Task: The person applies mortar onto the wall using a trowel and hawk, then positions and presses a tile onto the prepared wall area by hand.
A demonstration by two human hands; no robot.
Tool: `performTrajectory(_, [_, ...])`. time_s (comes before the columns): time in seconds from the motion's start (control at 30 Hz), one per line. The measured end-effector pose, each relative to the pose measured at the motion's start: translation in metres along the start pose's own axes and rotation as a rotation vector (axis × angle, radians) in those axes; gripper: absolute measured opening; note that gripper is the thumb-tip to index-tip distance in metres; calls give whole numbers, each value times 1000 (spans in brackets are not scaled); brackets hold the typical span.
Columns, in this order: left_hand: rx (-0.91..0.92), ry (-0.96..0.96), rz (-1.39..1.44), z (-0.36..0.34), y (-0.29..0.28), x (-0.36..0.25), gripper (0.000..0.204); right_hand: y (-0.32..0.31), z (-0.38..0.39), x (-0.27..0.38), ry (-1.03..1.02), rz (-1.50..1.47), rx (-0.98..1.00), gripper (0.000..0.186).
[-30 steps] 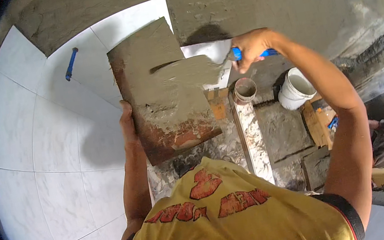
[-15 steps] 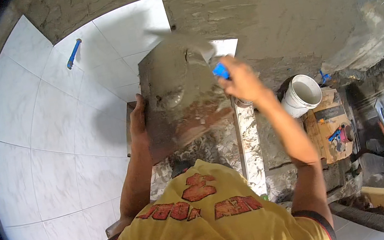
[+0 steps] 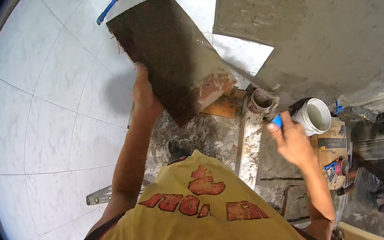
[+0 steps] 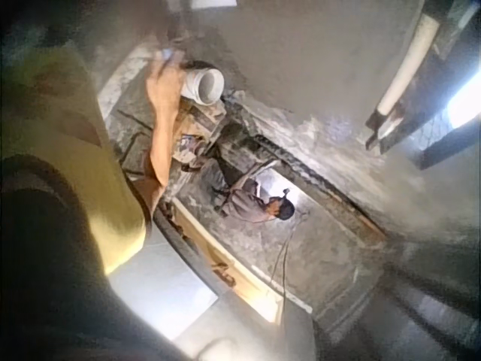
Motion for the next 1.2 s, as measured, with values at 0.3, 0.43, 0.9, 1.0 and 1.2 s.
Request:
performTrajectory(0.3, [43, 155, 105, -4, 7, 33, 61, 83, -11, 118, -37, -339, 241, 44])
performTrajectory(0.43, [28, 196, 123, -2, -11, 41, 58, 94, -64, 120, 28, -144, 169, 45])
performTrajectory(0.9, [84, 59, -181, -7, 0, -57, 53, 1, -106, 28, -374, 198, -157, 43])
performTrajectory(1.0, [134, 136, -301, -20, -11, -47, 45, -4, -146, 51, -394, 63, -255, 42])
performTrajectory(1.2, [169, 155, -268, -15, -61, -15, 41, -26, -227, 94, -385, -4, -396, 42])
Point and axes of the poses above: each hand's wrist, its own z-axis away from the middle knuckle, its own y-axis out of the palm, x = y × z, the point moved 4 cm from there along -z, towards the middle knuckle, and after that the axes turned 7 degrees about z, right-handed, at the moved point
